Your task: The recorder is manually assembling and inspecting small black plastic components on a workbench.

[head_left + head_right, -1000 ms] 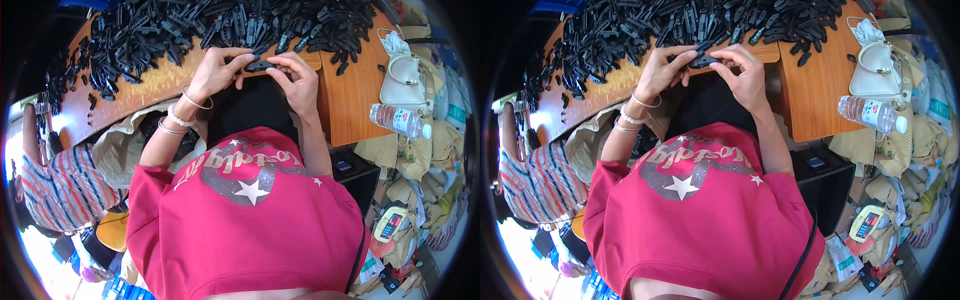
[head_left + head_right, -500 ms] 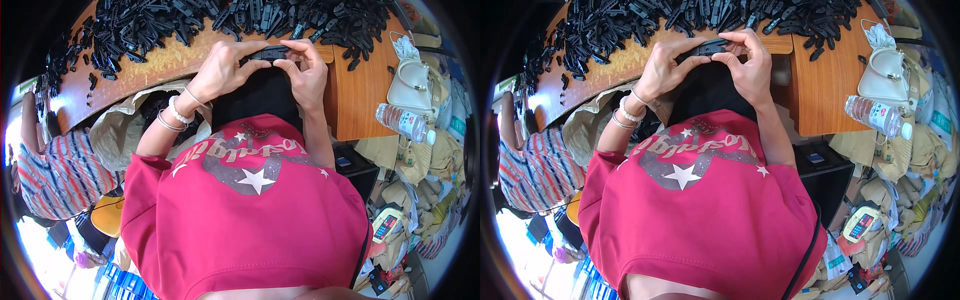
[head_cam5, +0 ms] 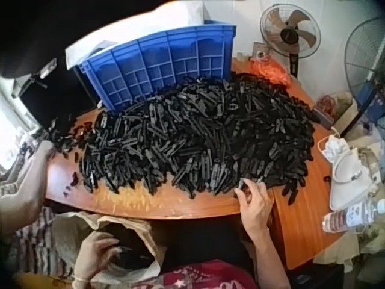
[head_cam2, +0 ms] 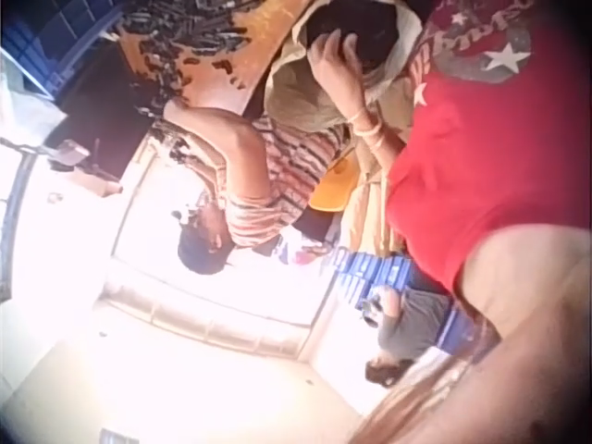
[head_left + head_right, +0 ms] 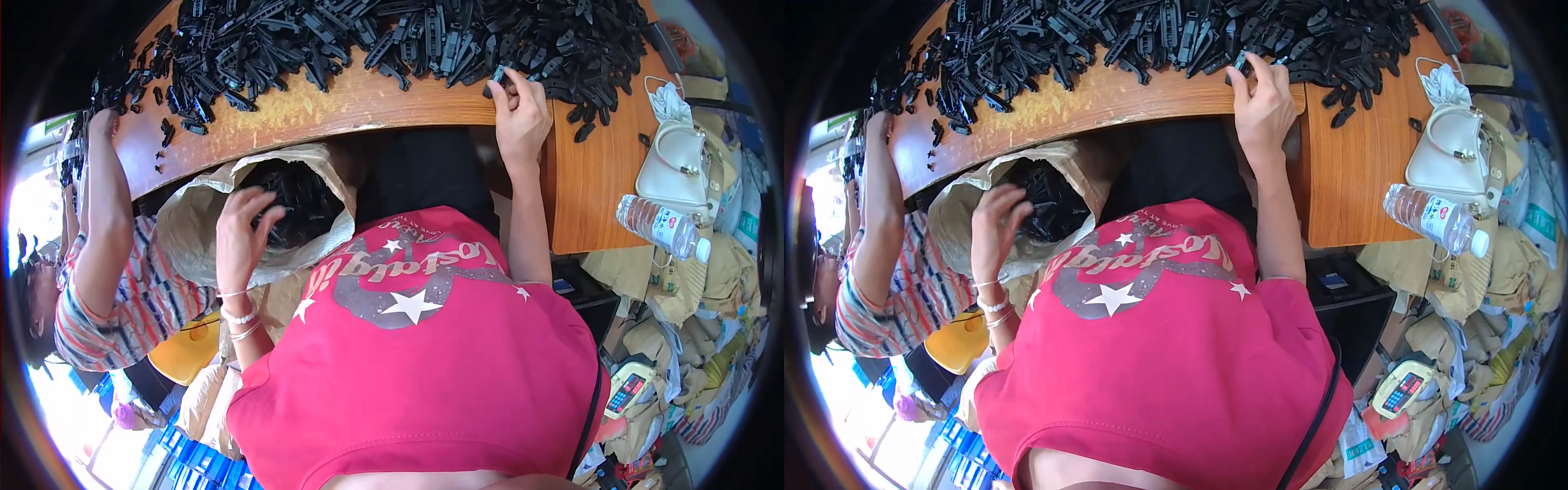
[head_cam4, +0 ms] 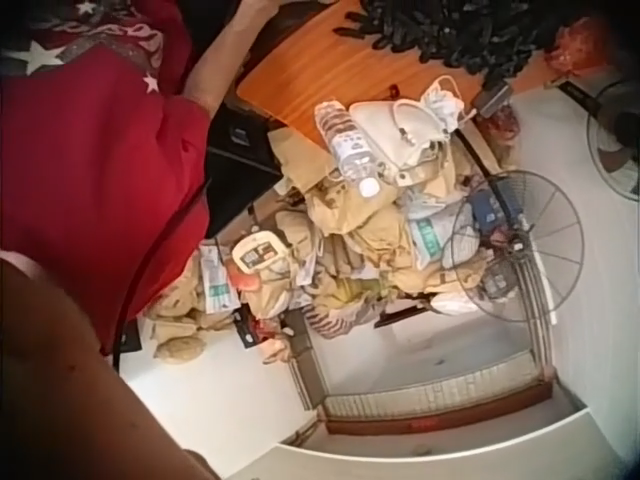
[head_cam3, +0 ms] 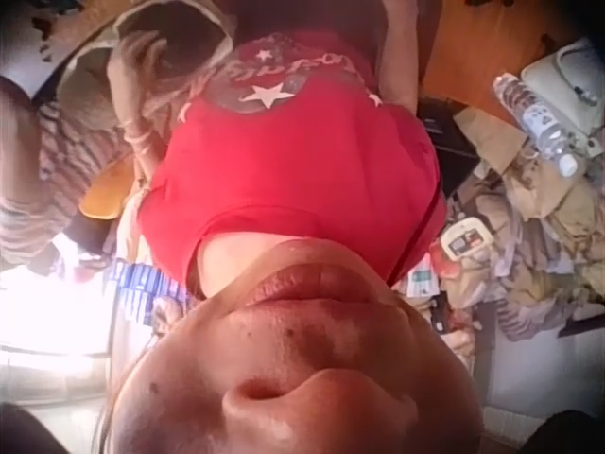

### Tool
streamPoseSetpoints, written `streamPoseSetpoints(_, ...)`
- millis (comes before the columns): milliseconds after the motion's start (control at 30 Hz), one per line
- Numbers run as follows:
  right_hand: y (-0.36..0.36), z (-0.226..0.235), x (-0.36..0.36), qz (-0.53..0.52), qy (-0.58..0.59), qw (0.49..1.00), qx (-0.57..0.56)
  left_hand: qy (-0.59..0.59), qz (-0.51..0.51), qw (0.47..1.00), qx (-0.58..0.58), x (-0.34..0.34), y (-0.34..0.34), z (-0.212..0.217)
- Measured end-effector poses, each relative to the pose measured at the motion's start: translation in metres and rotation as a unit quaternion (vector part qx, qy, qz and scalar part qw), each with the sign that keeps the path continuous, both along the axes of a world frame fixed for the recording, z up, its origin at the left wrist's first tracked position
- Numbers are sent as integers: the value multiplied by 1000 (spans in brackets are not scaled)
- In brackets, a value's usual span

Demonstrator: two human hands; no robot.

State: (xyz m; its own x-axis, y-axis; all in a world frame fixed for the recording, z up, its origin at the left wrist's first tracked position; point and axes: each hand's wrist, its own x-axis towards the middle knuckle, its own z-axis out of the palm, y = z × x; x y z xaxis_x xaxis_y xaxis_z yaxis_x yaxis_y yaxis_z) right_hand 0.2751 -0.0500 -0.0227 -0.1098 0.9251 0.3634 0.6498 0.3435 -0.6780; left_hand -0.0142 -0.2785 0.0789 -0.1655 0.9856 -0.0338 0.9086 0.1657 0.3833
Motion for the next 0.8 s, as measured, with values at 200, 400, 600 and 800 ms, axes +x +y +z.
streamPoseSetpoints(200,8,-11,-12,-21,-93,993,75,-68,-137,975,163,32,132,-32)
streamPoseSetpoints(400,-3,-2,6,33,71,997,-1,153,-257,943,149,18,212,-77)
streamPoseSetpoints(600,-15,-5,0,32,172,985,11,178,-413,858,247,5,213,-89)
streamPoseSetpoints(800,-27,15,-7,99,355,916,-156,18,-224,880,418,33,204,-66)
